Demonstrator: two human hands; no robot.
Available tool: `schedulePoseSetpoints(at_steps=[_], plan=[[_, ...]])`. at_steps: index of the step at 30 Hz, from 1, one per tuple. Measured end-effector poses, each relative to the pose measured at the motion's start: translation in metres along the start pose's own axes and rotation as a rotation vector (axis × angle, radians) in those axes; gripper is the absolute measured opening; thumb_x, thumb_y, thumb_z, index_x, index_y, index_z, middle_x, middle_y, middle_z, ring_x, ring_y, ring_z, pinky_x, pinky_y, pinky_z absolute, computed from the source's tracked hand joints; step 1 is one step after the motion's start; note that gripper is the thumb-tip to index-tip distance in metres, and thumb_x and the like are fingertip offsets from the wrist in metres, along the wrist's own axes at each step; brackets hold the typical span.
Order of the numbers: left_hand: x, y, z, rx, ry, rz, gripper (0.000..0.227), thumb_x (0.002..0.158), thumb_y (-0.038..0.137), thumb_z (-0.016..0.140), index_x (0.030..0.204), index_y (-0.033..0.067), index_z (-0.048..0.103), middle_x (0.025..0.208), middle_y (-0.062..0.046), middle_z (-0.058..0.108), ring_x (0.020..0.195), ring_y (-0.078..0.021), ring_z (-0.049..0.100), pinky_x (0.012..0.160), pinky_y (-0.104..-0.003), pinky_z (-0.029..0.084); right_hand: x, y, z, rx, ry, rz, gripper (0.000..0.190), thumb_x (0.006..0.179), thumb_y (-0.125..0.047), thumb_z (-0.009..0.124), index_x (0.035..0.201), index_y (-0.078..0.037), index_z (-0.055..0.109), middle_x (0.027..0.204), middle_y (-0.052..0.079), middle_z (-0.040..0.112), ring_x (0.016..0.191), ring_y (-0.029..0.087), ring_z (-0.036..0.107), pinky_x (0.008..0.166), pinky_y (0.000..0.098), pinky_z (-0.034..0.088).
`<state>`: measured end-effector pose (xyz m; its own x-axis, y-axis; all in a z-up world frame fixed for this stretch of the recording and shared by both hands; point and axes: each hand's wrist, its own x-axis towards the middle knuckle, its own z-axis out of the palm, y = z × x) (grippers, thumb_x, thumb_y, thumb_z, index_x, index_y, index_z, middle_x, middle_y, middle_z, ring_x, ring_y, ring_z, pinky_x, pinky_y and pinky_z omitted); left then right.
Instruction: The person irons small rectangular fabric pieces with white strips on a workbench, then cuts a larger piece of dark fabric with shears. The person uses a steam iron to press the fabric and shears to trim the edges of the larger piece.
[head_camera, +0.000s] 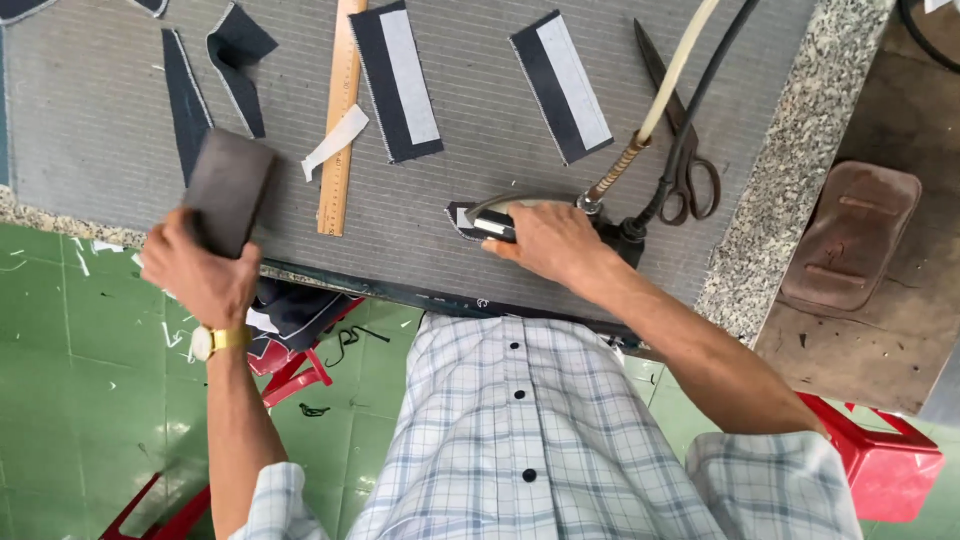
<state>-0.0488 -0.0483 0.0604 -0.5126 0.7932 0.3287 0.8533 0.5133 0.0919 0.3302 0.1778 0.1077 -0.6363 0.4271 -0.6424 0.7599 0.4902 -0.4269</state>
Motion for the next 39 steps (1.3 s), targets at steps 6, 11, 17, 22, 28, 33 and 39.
schedulePoseSetpoints(at_steps=[6, 11, 17, 22, 28, 33, 39], plan=[[-0.015, 0.02, -0.027, -0.38, -0.029, 0.033, 0.073, 0.07, 0.023, 0.07, 0.136, -0.0027, 0.05, 0.136, -0.028, 0.037, 0.131, -0.043, 0.032, 0.103, -0.063, 0.037, -0.018, 0.016, -0.004, 0.028, 0.015, 0.041, 0.062, 0.099, -0.057, 0.056, 0.128, -0.003, 0.059, 0.101, 0.017, 0.072, 0.086, 0.034, 0.072, 0.081, 0.0521, 0.061], [-0.015, 0.069, 0.008, -0.515, -0.316, 0.363, 0.075, 0.064, 0.015, 0.087, 0.135, 0.015, 0.064, 0.132, -0.025, 0.053, 0.131, -0.045, 0.047, 0.114, -0.052, 0.028, -0.038, 0.019, -0.013, 0.132, 0.081, 0.121, 0.048, 0.096, -0.047, 0.064, 0.107, -0.001, 0.071, 0.09, 0.026, 0.074, 0.092, 0.045, 0.075, 0.08, 0.0544, 0.055], [-0.015, 0.154, 0.056, -0.558, -0.484, 0.661, 0.076, 0.065, 0.025, 0.087, 0.136, 0.0322, 0.063, 0.137, -0.013, 0.053, 0.126, -0.0363, 0.049, 0.113, -0.051, 0.031, -0.07, 0.047, -0.008, 0.165, 0.09, 0.252, 0.055, 0.096, -0.054, 0.061, 0.109, -0.002, 0.071, 0.092, 0.027, 0.075, 0.095, 0.046, 0.074, 0.082, 0.055, 0.054], [-0.007, 0.209, 0.066, -0.598, -0.522, 0.809, 0.073, 0.067, 0.026, 0.088, 0.135, 0.0309, 0.062, 0.139, -0.013, 0.051, 0.127, -0.0353, 0.049, 0.112, -0.054, 0.032, -0.103, 0.072, 0.0, 0.187, 0.012, 0.455, 0.063, 0.091, -0.067, 0.054, 0.108, -0.008, 0.067, 0.096, 0.025, 0.075, 0.1, 0.046, 0.072, 0.085, 0.0555, 0.054], [-0.02, 0.248, 0.08, -0.469, -0.636, 0.893, 0.08, 0.069, 0.02, 0.086, 0.141, 0.0238, 0.052, 0.149, -0.015, 0.043, 0.141, -0.0365, 0.039, 0.123, -0.058, 0.018, -0.129, 0.103, 0.026, 0.264, 0.122, 0.579, 0.061, 0.092, -0.067, 0.056, 0.1, -0.008, 0.068, 0.084, 0.027, 0.073, 0.09, 0.048, 0.072, 0.078, 0.0542, 0.053], [-0.028, 0.243, 0.098, -0.58, -0.558, 0.869, 0.074, 0.071, 0.027, 0.089, 0.136, 0.0243, 0.055, 0.145, -0.013, 0.046, 0.139, -0.0349, 0.04, 0.121, -0.057, 0.021, -0.13, 0.114, 0.034, 0.242, 0.192, 0.554, 0.063, 0.092, -0.072, 0.052, 0.093, -0.01, 0.063, 0.072, 0.022, 0.067, 0.078, 0.044, 0.071, 0.072, 0.0519, 0.054], [-0.005, 0.179, 0.041, -0.534, -0.338, 0.328, 0.055, 0.079, 0.028, 0.087, 0.129, 0.0202, 0.066, 0.14, -0.018, 0.053, 0.131, -0.037, 0.049, 0.111, -0.054, 0.029, -0.129, 0.13, 0.058, 0.234, 0.248, 0.598, 0.066, 0.09, -0.079, 0.053, 0.092, -0.015, 0.064, 0.069, 0.018, 0.066, 0.075, 0.04, 0.073, 0.065, 0.048, 0.055]])
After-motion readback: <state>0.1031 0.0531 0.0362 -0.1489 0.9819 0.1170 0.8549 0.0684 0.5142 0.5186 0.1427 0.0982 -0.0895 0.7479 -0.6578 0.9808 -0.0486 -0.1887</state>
